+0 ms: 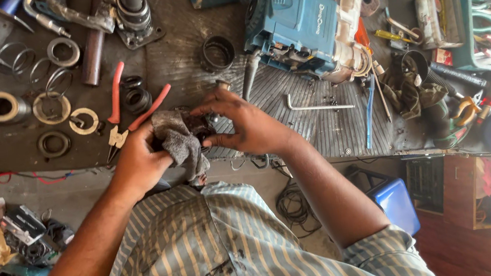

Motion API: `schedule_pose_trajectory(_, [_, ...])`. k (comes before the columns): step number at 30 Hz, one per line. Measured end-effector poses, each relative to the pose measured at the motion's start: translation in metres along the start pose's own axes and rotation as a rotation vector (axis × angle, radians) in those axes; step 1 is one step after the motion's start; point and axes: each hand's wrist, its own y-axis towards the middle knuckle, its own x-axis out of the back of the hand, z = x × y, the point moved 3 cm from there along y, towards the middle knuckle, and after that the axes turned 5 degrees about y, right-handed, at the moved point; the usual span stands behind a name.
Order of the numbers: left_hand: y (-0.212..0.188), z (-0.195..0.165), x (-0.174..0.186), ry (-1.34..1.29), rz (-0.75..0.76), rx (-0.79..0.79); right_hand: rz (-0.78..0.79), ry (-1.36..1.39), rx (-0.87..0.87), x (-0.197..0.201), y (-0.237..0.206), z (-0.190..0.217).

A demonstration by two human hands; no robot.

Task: The person wipes grease and dirt from a metal automotive hub component using a rag, turning the part to clean different sides, then sets it on the workbench and continues wiping other small metal parts and rings with the cloth.

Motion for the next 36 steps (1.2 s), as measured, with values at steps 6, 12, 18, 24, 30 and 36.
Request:
schedule_pose_trajectory(6, [0.001, -0.001, -0.003, 0.042, -0.038, 0.018, 0.025, 0.072, 0.023, -0.004, 0.007, -0.01])
schedule_pose_trajectory(12, [0.001, 0.0, 0.001, -0.023, -0.059, 0.01, -0.024, 0.115, -0.018, -0.01, 0.012, -0.011])
schedule_pose_trajectory(18, [0.001, 0.012, 0.013, -0.153, 0.031, 0.138, -0.085, -0.028, 0.061, -0.003, 0.018, 0.002])
schedule_pose_trajectory(24, [0.008, 0.017, 0.019, -0.187, 0.039, 0.105, -0.016, -0.03, 0.039, 0.002, 0.031, 0.003])
schedule_pose_trajectory(30, [0.015, 0.021, 0.022, -0.175, -0.053, 0.103, 0.023, -0.06, 0.076, 0.007, 0.042, -0.006])
schedule_pose_trajectory(36, [0.015, 0.022, 0.029, 0.058, -0.18, 0.013, 0.079, 0.098, 0.078, 0.01, 0.043, -0.023])
